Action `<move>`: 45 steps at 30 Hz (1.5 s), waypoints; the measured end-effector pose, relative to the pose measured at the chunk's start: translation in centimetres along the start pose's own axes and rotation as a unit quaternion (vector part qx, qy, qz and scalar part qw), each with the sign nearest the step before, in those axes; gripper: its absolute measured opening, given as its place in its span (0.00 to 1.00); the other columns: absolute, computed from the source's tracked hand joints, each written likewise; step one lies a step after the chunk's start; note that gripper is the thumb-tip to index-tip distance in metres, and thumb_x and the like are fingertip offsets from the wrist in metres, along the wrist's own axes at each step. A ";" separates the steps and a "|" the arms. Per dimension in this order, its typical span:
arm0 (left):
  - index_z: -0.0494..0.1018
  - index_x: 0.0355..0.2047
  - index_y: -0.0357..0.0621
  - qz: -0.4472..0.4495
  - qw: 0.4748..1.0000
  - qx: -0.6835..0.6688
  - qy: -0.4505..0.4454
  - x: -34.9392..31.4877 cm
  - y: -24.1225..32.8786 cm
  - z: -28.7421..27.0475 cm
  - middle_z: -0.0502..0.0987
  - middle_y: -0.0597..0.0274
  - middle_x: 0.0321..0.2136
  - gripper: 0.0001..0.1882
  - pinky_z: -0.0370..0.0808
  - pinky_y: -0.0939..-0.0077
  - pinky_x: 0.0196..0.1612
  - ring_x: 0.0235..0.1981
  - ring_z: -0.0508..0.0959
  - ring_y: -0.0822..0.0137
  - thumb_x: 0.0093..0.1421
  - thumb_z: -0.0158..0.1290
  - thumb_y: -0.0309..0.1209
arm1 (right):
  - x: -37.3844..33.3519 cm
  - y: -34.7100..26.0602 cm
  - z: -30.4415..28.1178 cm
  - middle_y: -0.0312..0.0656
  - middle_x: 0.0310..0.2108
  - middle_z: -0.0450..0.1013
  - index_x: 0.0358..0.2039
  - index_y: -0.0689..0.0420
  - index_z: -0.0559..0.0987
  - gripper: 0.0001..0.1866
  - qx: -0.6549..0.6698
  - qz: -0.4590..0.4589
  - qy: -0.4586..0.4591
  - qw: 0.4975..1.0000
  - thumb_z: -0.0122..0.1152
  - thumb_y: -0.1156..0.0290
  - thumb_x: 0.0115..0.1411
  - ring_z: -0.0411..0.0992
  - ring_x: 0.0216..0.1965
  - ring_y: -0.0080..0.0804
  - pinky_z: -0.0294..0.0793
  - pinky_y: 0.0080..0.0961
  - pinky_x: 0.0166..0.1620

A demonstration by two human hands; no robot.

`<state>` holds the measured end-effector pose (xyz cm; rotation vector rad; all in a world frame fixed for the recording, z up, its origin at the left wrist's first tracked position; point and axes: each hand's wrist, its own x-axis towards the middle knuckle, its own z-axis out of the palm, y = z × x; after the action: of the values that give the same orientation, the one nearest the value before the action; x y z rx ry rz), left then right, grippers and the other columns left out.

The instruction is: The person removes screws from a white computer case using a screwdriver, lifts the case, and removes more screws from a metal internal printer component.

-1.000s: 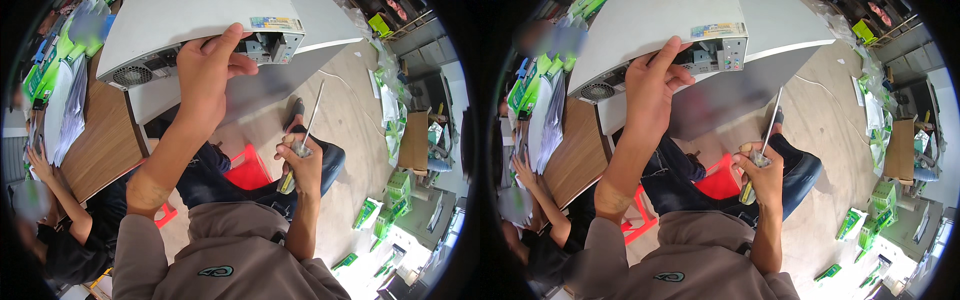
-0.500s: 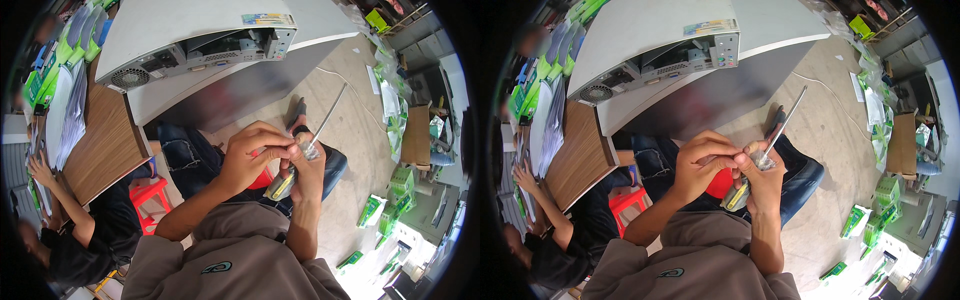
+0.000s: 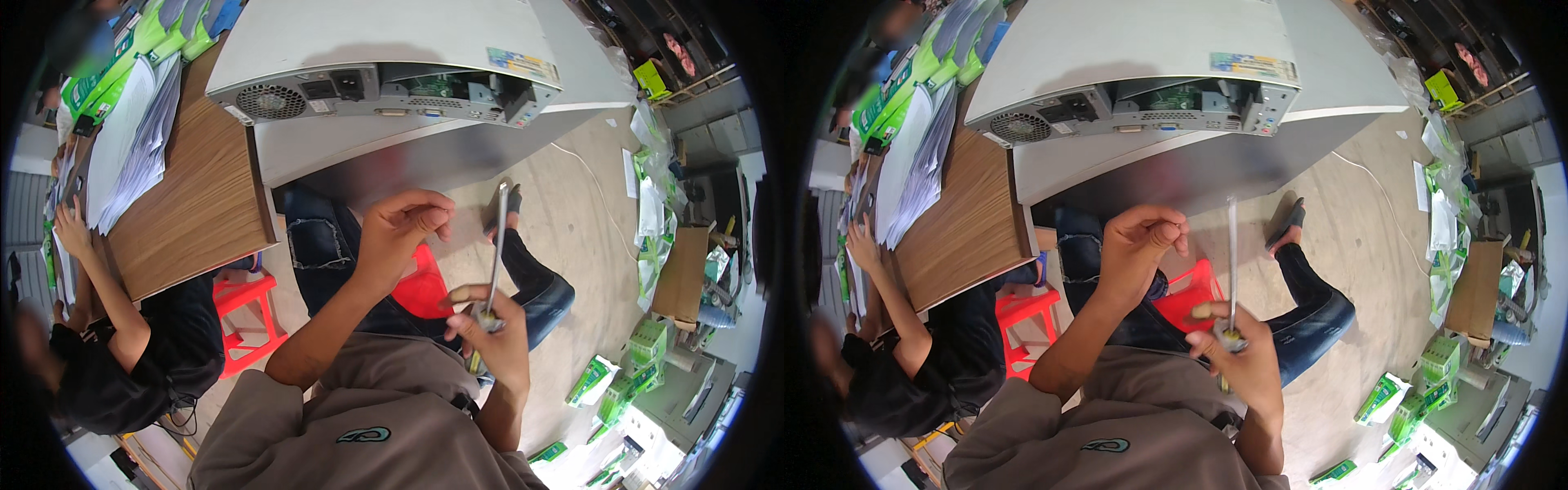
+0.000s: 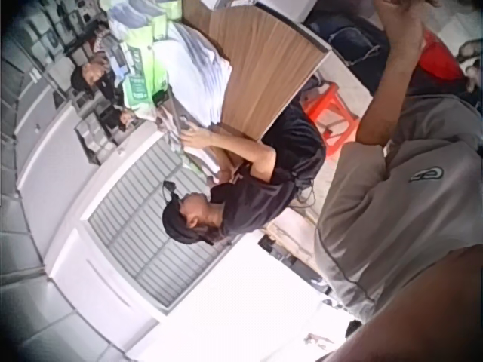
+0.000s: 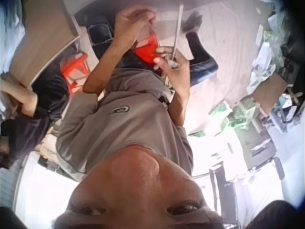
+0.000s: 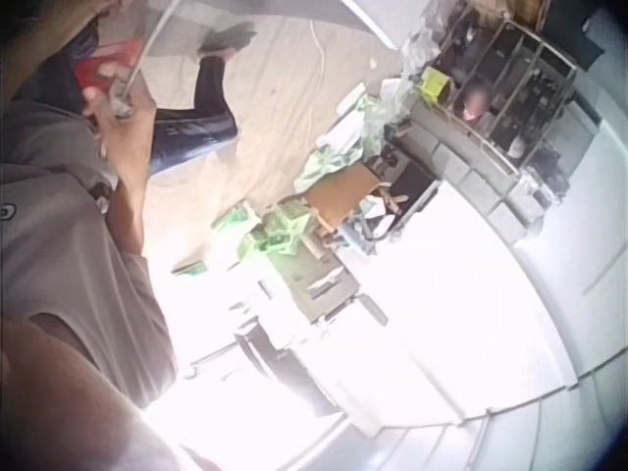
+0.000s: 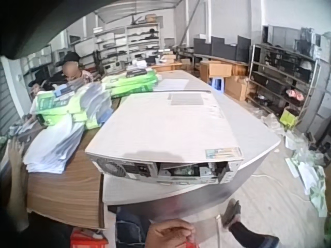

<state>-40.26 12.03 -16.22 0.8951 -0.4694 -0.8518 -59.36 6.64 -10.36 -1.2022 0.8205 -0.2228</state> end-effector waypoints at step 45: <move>0.79 0.38 0.34 -0.049 0.973 -0.174 -0.145 -1.1 3.9 -0.3 0.78 0.57 0.34 0.09 0.77 0.73 0.41 0.36 0.78 0.65 0.57 0.64 0.23 | -1.6 -0.5 2.4 0.48 0.30 0.78 0.44 0.69 0.78 0.14 -0.007 -0.163 -0.020 0.986 0.68 0.82 0.57 0.74 0.22 0.23 0.73 0.18 0.25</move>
<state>-38.94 14.41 -13.14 0.4743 -0.5116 -1.1236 -58.78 9.08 -8.93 -1.3480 0.5870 -0.4589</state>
